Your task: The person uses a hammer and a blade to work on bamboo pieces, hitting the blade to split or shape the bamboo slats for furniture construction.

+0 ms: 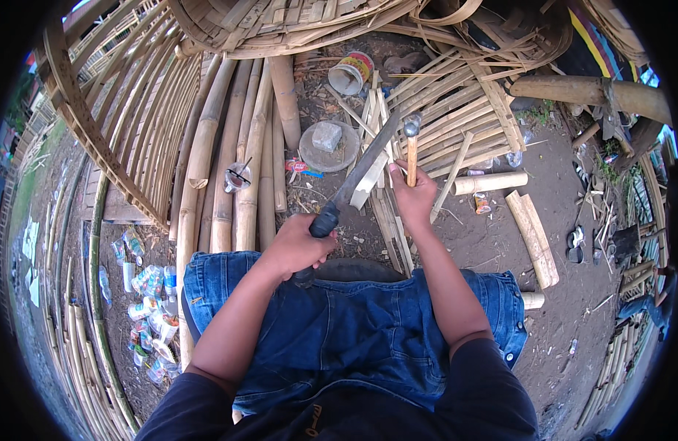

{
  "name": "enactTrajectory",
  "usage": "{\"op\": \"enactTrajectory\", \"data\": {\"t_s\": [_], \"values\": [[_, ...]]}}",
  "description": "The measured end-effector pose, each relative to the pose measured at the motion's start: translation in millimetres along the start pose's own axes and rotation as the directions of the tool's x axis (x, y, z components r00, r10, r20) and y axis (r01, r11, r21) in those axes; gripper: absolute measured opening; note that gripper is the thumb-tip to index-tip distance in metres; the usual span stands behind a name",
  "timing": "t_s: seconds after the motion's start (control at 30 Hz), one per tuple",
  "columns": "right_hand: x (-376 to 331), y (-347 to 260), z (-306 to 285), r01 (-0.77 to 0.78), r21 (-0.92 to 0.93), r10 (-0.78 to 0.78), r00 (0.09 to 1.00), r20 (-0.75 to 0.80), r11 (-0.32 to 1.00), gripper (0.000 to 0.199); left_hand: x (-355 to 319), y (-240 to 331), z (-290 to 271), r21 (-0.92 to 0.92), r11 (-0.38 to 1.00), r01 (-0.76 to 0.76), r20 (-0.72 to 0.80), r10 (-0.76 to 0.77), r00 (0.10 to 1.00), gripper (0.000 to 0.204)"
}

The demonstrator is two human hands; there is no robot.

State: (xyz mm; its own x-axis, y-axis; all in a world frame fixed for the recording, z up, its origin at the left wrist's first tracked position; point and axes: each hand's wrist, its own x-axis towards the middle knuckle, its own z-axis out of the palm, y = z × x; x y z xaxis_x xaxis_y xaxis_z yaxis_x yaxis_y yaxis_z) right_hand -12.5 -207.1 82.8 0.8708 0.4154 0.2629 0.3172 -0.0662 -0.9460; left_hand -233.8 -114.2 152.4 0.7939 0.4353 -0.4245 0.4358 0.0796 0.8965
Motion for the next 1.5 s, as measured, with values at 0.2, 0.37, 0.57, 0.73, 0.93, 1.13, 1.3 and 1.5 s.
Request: {"op": "enactTrajectory", "data": {"t_s": [0.2, 0.37, 0.57, 0.73, 0.93, 1.13, 1.3, 1.5], "values": [[3, -5, -4, -0.004, 0.069, 0.002, 1.000, 0.027, 0.998, 0.027, -5, 7, 1, 0.028, 0.999, 0.019, 0.014, -0.019, 1.000, 0.010], [5, 7, -4, -0.042, 0.044, 0.038, 0.996, 0.082, 0.998, 0.019, -4, 3, 3, 0.039, 0.999, -0.015, 0.005, 0.015, 1.000, 0.009], [-1, 0, 2, 0.081, -0.046, -0.078, 0.995, 0.063, 0.996, 0.027, -7, 2, 9, 0.019, 0.997, -0.069, -0.020, 0.069, 0.997, 0.017], [-1, -2, 2, 0.057, -0.050, -0.056, 0.998, 0.030, 0.997, 0.032, -13, 12, 9, 0.163, 0.974, -0.157, -0.090, 0.173, 0.981, 0.030], [4, 4, 0, 0.042, -0.039, -0.041, 0.999, 0.019, 0.998, 0.035, -16, 12, 12, 0.232, 0.959, -0.162, -0.123, 0.194, 0.973, 0.030], [4, 2, 1, 0.036, -0.051, -0.036, 0.999, 0.009, 0.998, 0.036, -15, 11, 11, 0.283, 0.948, -0.146, -0.070, 0.172, 0.983, 0.027], [3, -3, 0, 0.011, -0.041, -0.010, 1.000, 0.022, 0.999, 0.031, -15, 9, 11, 0.269, 0.950, -0.159, -0.059, 0.181, 0.982, 0.027], [5, 1, -1, -0.011, -0.063, 0.013, 0.999, 0.034, 0.998, 0.029, -13, 6, 10, 0.309, 0.937, -0.160, -0.066, 0.189, 0.980, 0.026]]}}
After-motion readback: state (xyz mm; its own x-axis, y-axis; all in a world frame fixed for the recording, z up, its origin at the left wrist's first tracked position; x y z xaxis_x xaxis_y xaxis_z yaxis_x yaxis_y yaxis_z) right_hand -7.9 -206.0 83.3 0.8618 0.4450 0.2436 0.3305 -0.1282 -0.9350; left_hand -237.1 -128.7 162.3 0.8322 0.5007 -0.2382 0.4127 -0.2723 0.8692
